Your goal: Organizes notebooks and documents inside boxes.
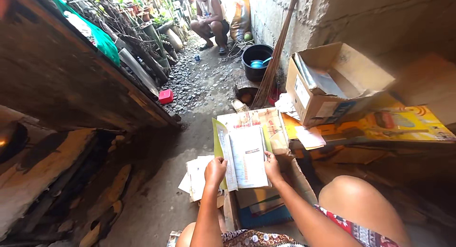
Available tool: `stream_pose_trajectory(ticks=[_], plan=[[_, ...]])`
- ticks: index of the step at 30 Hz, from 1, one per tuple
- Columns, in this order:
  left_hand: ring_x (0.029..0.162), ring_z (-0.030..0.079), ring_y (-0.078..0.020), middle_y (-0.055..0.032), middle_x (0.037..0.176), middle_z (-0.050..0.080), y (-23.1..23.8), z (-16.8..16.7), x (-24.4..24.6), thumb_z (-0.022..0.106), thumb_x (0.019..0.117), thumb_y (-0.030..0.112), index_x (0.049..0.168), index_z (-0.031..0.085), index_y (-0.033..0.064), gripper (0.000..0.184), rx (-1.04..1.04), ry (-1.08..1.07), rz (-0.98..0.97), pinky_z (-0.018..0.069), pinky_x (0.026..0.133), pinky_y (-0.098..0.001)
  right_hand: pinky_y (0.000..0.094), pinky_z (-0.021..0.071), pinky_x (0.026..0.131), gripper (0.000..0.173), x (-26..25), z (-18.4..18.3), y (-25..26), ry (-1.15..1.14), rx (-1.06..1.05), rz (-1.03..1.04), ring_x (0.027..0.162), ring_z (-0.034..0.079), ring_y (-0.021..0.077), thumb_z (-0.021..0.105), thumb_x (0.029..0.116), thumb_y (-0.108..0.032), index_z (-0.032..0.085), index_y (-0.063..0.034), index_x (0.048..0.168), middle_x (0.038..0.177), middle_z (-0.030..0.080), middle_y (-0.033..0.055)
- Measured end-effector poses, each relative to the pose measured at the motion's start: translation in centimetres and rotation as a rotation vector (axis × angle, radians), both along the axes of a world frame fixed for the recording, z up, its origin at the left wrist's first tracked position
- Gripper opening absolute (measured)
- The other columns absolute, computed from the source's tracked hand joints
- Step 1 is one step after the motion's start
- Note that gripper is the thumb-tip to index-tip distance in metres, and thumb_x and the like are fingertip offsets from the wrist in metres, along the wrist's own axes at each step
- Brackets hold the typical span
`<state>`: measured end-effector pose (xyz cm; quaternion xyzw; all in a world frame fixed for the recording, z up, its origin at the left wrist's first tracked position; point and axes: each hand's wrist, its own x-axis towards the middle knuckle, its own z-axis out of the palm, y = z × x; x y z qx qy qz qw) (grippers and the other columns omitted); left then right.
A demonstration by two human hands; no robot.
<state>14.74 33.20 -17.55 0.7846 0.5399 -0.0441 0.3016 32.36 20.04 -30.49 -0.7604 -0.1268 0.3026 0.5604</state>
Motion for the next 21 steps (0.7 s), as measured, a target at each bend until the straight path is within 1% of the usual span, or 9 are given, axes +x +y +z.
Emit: stream_pose_trajectory(ticks=[3,5,6,8,10,15,16,18,21], plan=[[0.089,0.069,-0.0286,-0.0118,0.098,0.072,-0.2,0.1,0.2,0.052,0.1051,0.035,0.111,0.073,0.0119,0.032,-0.002,-0.010,-0.007,0.0535,0.082,-0.0549,0.0481,0.0513,0.101,0.045,0.1,0.2,-0.2,-0.017,-0.004,0.007,0.116,0.065,0.0338,0.045,0.1013,0.001,0.049,0.0009,0.146,0.128,0.065,0.0255],[0.089,0.069,-0.0284,-0.0116,0.099,0.072,-0.2,0.2,0.4,0.052,0.1053,0.036,0.112,0.073,0.0122,0.032,-0.007,-0.015,-0.007,0.0535,0.083,-0.0546,0.0487,0.0508,0.102,0.044,0.2,0.3,-0.4,-0.033,-0.004,0.014,0.115,0.065,0.0348,0.048,0.1026,-0.002,0.048,0.0015,0.146,0.128,0.064,0.0264],[0.088,0.069,-0.0282,-0.0113,0.098,0.072,-0.3,0.2,0.5,0.052,0.1053,0.036,0.111,0.073,0.0123,0.032,-0.008,-0.018,-0.008,0.0535,0.082,-0.0543,0.0491,0.0516,0.100,0.045,0.3,0.3,-0.5,-0.047,-0.011,0.019,0.113,0.065,0.0348,0.052,0.1015,-0.003,0.048,0.0013,0.146,0.127,0.064,0.0261],[0.087,0.069,-0.0280,-0.0112,0.096,0.072,-0.3,0.2,0.6,0.052,0.1051,0.035,0.111,0.073,0.0120,0.032,-0.009,-0.016,-0.011,0.0538,0.081,-0.0540,0.0490,0.0533,0.098,0.051,0.4,0.3,-0.8,-0.090,-0.049,0.045,0.113,0.066,0.0342,0.058,0.0954,0.001,0.048,0.0006,0.146,0.127,0.064,0.0248],[0.087,0.069,-0.0279,-0.0111,0.096,0.072,-0.4,0.2,0.7,0.052,0.1051,0.035,0.110,0.073,0.0117,0.032,-0.008,-0.015,-0.013,0.0536,0.081,-0.0539,0.0484,0.0532,0.098,0.056,0.6,0.2,-1.0,-0.142,-0.107,0.078,0.112,0.066,0.0342,0.061,0.0900,0.006,0.049,0.0010,0.145,0.127,0.064,0.0239],[0.085,0.069,-0.0270,-0.0104,0.096,0.072,-0.6,0.2,1.0,0.052,0.1052,0.035,0.110,0.073,0.0122,0.031,-0.008,-0.018,-0.021,0.0541,0.080,-0.0526,0.0458,0.0521,0.098,0.053,1.2,-0.2,-1.5,-0.228,-0.177,0.119,0.112,0.063,0.0341,0.062,0.0881,0.006,0.054,0.0022,0.140,0.129,0.061,0.0244],[0.086,0.069,-0.0270,-0.0106,0.097,0.072,-0.6,0.2,1.1,0.052,0.1053,0.035,0.111,0.072,0.0120,0.031,-0.009,-0.018,-0.022,0.0542,0.080,-0.0525,0.0456,0.0520,0.099,0.052,1.1,0.0,-1.6,-0.249,-0.191,0.119,0.113,0.063,0.0344,0.063,0.0879,0.006,0.055,0.0019,0.139,0.130,0.060,0.0244],[0.088,0.069,-0.0269,-0.0106,0.098,0.072,-0.7,0.1,1.3,0.052,0.1056,0.035,0.112,0.072,0.0122,0.031,-0.010,-0.017,-0.028,0.0542,0.081,-0.0526,0.0462,0.0506,0.104,0.051,1.0,0.8,-1.8,-0.294,-0.244,0.112,0.122,0.059,0.0360,0.065,0.0867,0.004,0.059,-0.0002,0.137,0.137,0.056,0.0248],[0.089,0.069,-0.0265,-0.0098,0.099,0.072,-0.9,0.1,1.6,0.052,0.1055,0.035,0.112,0.072,0.0128,0.031,-0.004,-0.018,-0.039,0.0542,0.081,-0.0525,0.0487,0.0451,0.111,0.053,1.2,1.1,-2.2,-0.338,-0.333,0.074,0.136,0.049,0.0394,0.071,0.0847,-0.003,0.060,-0.0018,0.136,0.148,0.047,0.0258]])
